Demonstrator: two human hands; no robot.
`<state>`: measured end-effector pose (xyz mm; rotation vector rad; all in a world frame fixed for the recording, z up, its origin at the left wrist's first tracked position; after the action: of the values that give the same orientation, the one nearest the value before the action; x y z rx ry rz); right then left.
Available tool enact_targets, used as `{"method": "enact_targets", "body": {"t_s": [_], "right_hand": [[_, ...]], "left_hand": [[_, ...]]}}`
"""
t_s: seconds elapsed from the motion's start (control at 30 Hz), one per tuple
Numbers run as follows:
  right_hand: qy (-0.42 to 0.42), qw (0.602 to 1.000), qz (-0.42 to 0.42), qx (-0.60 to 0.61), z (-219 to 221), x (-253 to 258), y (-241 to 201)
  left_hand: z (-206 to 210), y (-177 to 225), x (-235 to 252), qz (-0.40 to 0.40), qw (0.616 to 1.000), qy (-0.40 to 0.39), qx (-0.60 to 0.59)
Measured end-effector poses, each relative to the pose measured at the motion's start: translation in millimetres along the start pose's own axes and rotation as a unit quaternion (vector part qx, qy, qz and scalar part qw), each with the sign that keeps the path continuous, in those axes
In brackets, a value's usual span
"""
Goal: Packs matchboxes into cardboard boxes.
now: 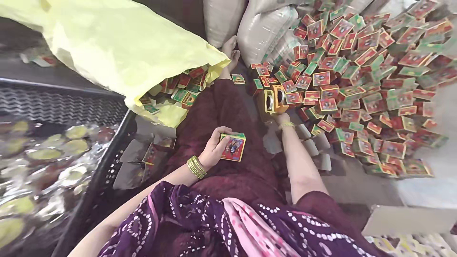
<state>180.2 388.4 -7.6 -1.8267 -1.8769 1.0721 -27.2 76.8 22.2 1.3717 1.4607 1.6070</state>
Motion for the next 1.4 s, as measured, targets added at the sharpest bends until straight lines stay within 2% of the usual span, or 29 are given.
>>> {"method": "enact_targets", "body": {"t_s": [0.07, 0.17, 0.23, 0.3, 0.4, 0.5, 0.57, 0.67, 0.83, 0.97, 1.03, 1.1, 1.17, 1.23, 1.3, 1.33, 1.4], "right_hand": [[-0.053, 0.986, -0.064, 0.147, 7, -32, -28], [-0.139, 0.928, -0.126, 0.323, 15, -111, -74], [-0.214, 0.876, -0.139, 0.410, 24, -165, -94], [-0.267, 0.843, -0.145, 0.443, 35, -206, -104], [-0.296, 0.847, -0.125, 0.423, 55, -236, -104], [-0.292, 0.862, -0.055, 0.410, 73, -236, -94], [-0.277, 0.869, -0.039, 0.409, 79, -232, -90], [-0.255, 0.883, -0.049, 0.392, 81, -226, -88], [-0.208, 0.906, -0.034, 0.367, 84, -215, -85], [-0.173, 0.931, -0.092, 0.309, 73, -198, -91], [-0.234, 0.927, -0.147, 0.254, 69, -201, -98], [-0.333, 0.913, -0.194, 0.135, 72, -210, -101], [-0.365, 0.909, -0.196, 0.051, 70, -208, -101], [-0.338, 0.926, -0.160, 0.045, 46, -191, -112], [-0.201, 0.955, -0.160, 0.148, -14, -153, -135], [-0.108, 0.949, -0.179, 0.237, -52, -130, -144], [0.039, 0.862, -0.228, 0.450, -132, -102, -161]], "left_hand": [[-2, -2, 0, 0.008, 1.000, 0.020, 0.012], [-3, -7, 0, -0.016, 0.999, 0.034, 0.027], [-2, -7, 0, -0.025, 0.998, 0.035, 0.044], [-2, -4, -1, -0.014, 0.996, 0.036, 0.076], [-3, 0, -4, 0.007, 0.996, 0.034, 0.079], [-1, -2, -7, 0.006, 0.998, 0.027, 0.059], [-1, 0, -8, -0.013, 0.999, 0.028, 0.043], [1, 4, -9, -0.024, 0.998, 0.027, 0.043], [2, 8, -10, 0.012, 0.997, 0.018, 0.075], [4, 13, -13, 0.074, 0.994, -0.007, 0.084], [1, 12, -14, 0.080, 0.994, 0.005, 0.068], [-4, 5, -11, 0.049, 0.998, 0.037, 0.028], [-7, 1, -8, 0.000, 0.998, 0.065, -0.017], [-7, 0, -6, -0.014, 0.997, 0.070, -0.034], [-7, -4, -6, -0.037, 0.997, 0.068, -0.024], [-6, -5, -6, -0.045, 0.997, 0.065, -0.020], [-6, -6, -6, -0.052, 0.997, 0.059, -0.014]]}}
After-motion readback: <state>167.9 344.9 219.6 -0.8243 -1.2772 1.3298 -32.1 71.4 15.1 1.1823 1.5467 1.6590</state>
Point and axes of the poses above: each hand's wrist, its own x-axis towards the middle knuckle, its own z-axis out of the palm, y = z × x, the point moved 7 cm from there along x, towards the middle knuckle, and after that the axes turned 13 degrees about x, right-handed, at the moved point
